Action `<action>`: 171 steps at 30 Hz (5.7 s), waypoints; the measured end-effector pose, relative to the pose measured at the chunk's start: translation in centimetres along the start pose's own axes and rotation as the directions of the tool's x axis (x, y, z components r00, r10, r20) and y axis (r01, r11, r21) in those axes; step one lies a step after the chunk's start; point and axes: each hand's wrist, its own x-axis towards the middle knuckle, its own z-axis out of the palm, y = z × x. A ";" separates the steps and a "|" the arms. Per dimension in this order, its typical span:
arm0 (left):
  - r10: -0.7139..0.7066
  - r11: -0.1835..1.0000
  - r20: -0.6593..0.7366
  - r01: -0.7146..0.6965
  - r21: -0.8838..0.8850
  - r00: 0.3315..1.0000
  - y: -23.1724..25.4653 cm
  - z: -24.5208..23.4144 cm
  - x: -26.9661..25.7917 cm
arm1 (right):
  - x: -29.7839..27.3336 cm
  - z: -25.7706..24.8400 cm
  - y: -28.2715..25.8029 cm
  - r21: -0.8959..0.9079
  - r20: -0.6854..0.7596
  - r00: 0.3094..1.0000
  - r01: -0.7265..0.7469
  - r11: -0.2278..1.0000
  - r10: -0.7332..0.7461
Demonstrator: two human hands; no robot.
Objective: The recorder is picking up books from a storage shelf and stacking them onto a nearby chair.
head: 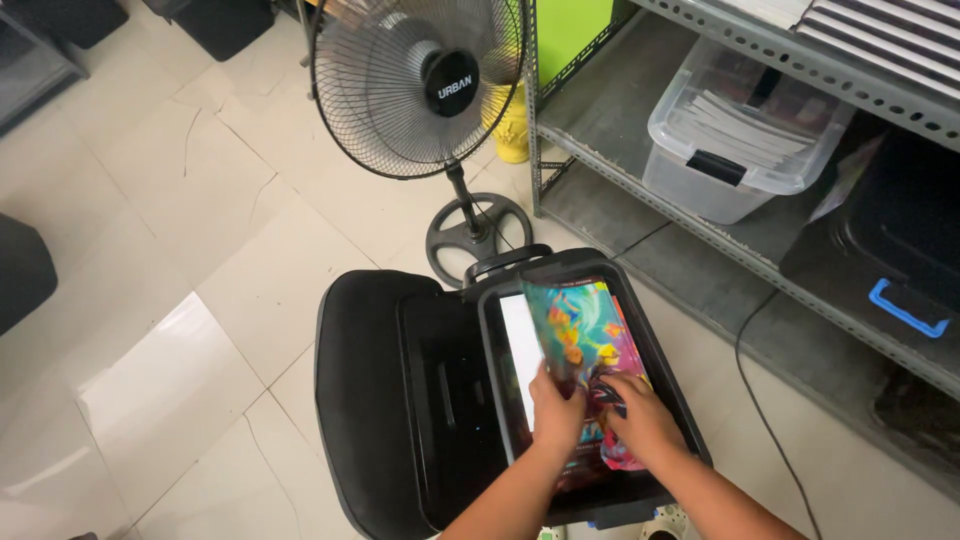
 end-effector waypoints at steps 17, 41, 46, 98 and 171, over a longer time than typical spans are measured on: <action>0.176 0.836 0.362 0.055 -0.546 0.915 6.0 -12.4 -4.3 | -0.4 -5.0 1.4 0.759 0.148 0.859 -0.417 0.500 0.491; 0.515 0.854 0.207 -0.519 -0.041 0.832 18.4 -29.0 -8.0 | 1.3 -27.4 -17.7 -0.046 0.168 0.917 0.375 0.926 -0.363; 0.696 0.717 0.405 -0.597 -0.358 0.593 14.3 -25.0 -5.2 | -0.6 -29.8 -22.9 -0.167 0.195 0.919 0.376 0.911 -0.343; 0.707 0.448 -0.409 -0.813 -0.373 0.577 21.3 -21.0 -10.0 | -2.1 -15.4 -18.1 0.973 0.070 0.983 -0.104 0.205 0.169; 0.389 0.543 0.022 -0.210 -0.813 0.921 18.2 -24.1 -6.2 | -3.0 -21.6 -19.1 0.087 -0.599 0.782 0.274 0.958 -0.170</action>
